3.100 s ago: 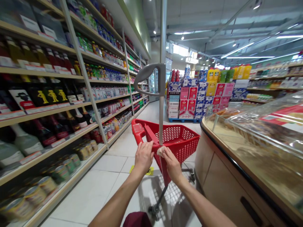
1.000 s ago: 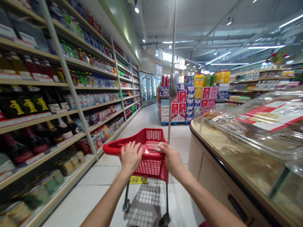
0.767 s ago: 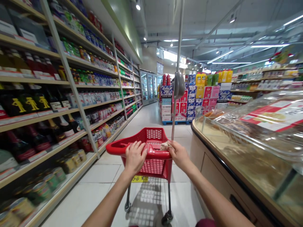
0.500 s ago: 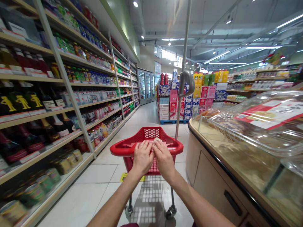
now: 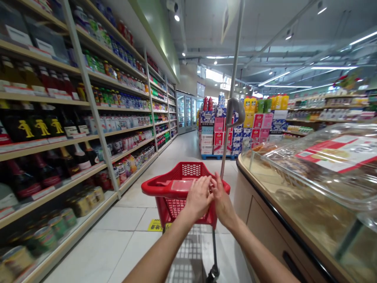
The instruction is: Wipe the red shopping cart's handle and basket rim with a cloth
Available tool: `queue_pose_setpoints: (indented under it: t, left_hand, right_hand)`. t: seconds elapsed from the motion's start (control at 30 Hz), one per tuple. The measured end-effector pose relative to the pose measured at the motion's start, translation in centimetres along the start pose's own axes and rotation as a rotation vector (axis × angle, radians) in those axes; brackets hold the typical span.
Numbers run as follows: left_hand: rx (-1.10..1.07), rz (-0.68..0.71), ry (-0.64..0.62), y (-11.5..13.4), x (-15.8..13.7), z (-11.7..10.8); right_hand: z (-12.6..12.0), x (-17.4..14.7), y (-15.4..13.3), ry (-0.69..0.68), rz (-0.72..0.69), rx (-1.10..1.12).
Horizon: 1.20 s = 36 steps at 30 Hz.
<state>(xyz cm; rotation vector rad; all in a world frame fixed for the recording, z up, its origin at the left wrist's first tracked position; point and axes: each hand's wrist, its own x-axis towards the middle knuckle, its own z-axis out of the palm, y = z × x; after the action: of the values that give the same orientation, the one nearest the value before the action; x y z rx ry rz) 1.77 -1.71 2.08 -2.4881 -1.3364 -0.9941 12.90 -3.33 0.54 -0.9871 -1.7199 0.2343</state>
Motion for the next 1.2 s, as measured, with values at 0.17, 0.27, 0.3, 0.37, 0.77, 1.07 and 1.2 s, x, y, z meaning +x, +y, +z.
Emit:
queue_pose_setpoints:
  t: [0.17, 0.27, 0.3, 0.37, 0.77, 1.07, 1.2]
  left_hand:
    - [0.066, 0.136, 0.074, -1.9, -0.3, 0.1]
    - [0.059, 0.155, 0.191, -6.2, -2.4, -1.8]
    - [0.076, 0.104, 0.246, -7.7, -3.1, -2.4]
    - [0.133, -0.023, 0.363, -9.5, -4.1, -3.1]
    - [0.153, -0.036, 0.289, -12.7, -6.1, -5.5]
    - [0.053, -0.047, 0.276, -13.4, -6.3, -4.2]
    - [0.080, -0.213, 0.383, -16.9, -6.4, -5.7]
  right_hand:
    - [-2.1, 0.8, 4.1, -0.090, 0.050, -0.370]
    - [-1.8, 0.5, 4.2, -0.129, 0.045, -0.386]
    - [-1.3, 0.4, 3.8, -0.116, 0.035, -0.385]
    - [-0.2, 0.2, 2.9, -0.088, 0.010, -0.396]
    - [-0.3, 0.1, 2.2, -0.071, -0.030, -0.465]
    - [-0.7, 0.0, 4.1, 0.016, -0.073, -0.348]
    - [-1.2, -0.2, 4.4, 0.011, -0.109, -0.306]
